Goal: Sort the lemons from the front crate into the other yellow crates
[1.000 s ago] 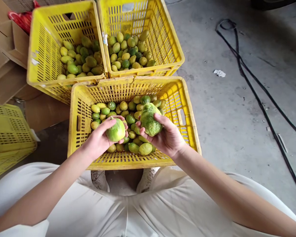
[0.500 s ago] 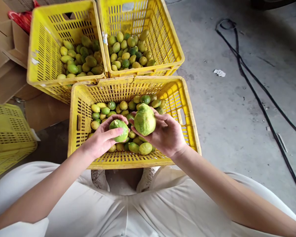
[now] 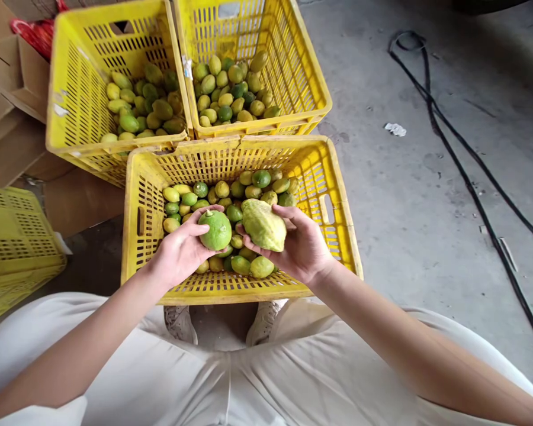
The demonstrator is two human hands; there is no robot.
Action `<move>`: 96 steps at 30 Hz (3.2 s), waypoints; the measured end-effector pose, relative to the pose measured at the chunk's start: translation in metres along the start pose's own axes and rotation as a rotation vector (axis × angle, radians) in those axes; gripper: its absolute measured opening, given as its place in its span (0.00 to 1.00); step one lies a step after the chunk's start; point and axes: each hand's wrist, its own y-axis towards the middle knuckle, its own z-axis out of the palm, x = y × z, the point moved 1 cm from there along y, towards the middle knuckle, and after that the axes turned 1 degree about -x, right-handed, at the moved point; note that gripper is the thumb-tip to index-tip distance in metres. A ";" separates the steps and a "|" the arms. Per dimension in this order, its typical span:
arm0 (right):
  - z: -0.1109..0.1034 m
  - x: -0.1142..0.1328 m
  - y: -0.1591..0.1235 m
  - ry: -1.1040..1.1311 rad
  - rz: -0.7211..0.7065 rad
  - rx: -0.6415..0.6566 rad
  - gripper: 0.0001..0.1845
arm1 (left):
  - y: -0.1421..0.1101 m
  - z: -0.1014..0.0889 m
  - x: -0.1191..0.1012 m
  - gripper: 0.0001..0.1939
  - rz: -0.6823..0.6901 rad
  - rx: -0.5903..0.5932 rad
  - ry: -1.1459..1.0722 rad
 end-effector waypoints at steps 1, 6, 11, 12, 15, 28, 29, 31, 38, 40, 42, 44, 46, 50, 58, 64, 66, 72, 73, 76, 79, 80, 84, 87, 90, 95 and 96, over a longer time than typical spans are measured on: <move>0.000 0.001 0.000 0.023 0.006 0.001 0.12 | 0.000 0.001 0.000 0.17 -0.003 -0.011 -0.002; 0.001 0.006 0.003 0.105 0.048 0.047 0.16 | 0.001 0.003 -0.003 0.23 0.061 -0.033 0.018; 0.002 0.009 0.002 0.019 0.107 0.124 0.17 | 0.002 0.000 -0.004 0.23 0.079 -0.025 -0.006; 0.003 0.009 0.002 0.003 0.109 0.116 0.17 | 0.002 0.000 -0.003 0.22 0.067 -0.025 -0.003; 0.005 0.005 0.000 -0.026 0.082 0.102 0.15 | 0.002 0.001 -0.003 0.18 0.022 -0.034 -0.007; 0.004 0.007 0.001 0.067 0.023 0.139 0.18 | 0.000 0.004 -0.001 0.21 0.025 -0.016 0.032; 0.005 0.006 0.001 0.062 0.024 0.118 0.17 | 0.000 0.003 -0.001 0.23 0.033 -0.014 0.032; 0.005 0.005 0.000 0.035 0.034 0.075 0.15 | -0.001 0.003 -0.001 0.25 0.037 -0.007 0.031; 0.003 0.001 0.001 -0.026 0.014 0.033 0.11 | 0.000 0.005 -0.002 0.17 0.023 0.018 0.059; 0.003 0.001 0.002 0.013 0.033 0.008 0.14 | -0.001 0.006 -0.003 0.14 -0.006 -0.022 0.012; 0.002 0.003 0.004 0.064 0.041 0.002 0.17 | -0.001 0.008 -0.004 0.15 -0.030 -0.080 -0.052; 0.000 0.005 0.005 0.107 0.016 0.015 0.17 | -0.001 0.008 -0.004 0.21 -0.035 -0.138 -0.095; -0.001 0.007 0.006 0.140 -0.023 0.023 0.19 | 0.000 0.008 -0.004 0.22 -0.018 -0.170 -0.100; 0.000 0.008 0.005 0.134 -0.060 0.003 0.19 | 0.002 0.006 -0.002 0.15 0.033 -0.114 -0.039; 0.003 -0.002 0.001 -0.114 0.055 0.054 0.10 | 0.005 0.003 -0.002 0.15 -0.001 -0.175 -0.047; 0.004 0.004 0.005 0.010 0.095 0.001 0.19 | 0.004 0.006 -0.003 0.26 -0.031 -0.214 -0.123; 0.005 0.006 0.006 0.005 0.078 -0.004 0.23 | 0.004 0.006 -0.002 0.27 -0.001 -0.197 -0.081; 0.005 -0.001 0.006 -0.071 0.033 0.030 0.12 | 0.008 -0.001 0.003 0.19 0.054 -0.165 0.010; 0.005 -0.002 0.006 -0.073 0.035 0.018 0.09 | 0.008 -0.002 0.004 0.20 0.056 -0.162 0.008; 0.002 -0.004 0.006 -0.070 0.044 -0.052 0.03 | 0.008 -0.002 0.004 0.21 0.033 -0.140 0.010; 0.000 -0.002 0.006 -0.038 0.069 -0.072 0.06 | 0.007 0.000 0.004 0.17 0.006 -0.128 0.028; 0.000 -0.001 0.006 -0.017 0.085 -0.053 0.07 | 0.007 0.001 0.003 0.14 -0.001 -0.130 0.033; -0.001 0.003 0.006 0.054 0.134 0.017 0.14 | 0.007 0.003 0.001 0.10 -0.042 -0.191 -0.030; -0.003 0.006 0.007 0.043 0.120 0.033 0.16 | 0.008 0.003 0.000 0.15 -0.080 -0.238 -0.093; -0.001 0.006 0.007 0.030 0.068 0.059 0.15 | 0.009 0.002 0.001 0.15 -0.094 -0.216 -0.082; 0.004 0.001 0.007 -0.043 -0.014 0.070 0.11 | 0.010 0.000 0.004 0.13 -0.091 -0.134 -0.024; 0.004 0.001 0.007 -0.068 -0.016 0.079 0.12 | 0.009 0.000 0.004 0.14 -0.084 -0.121 -0.018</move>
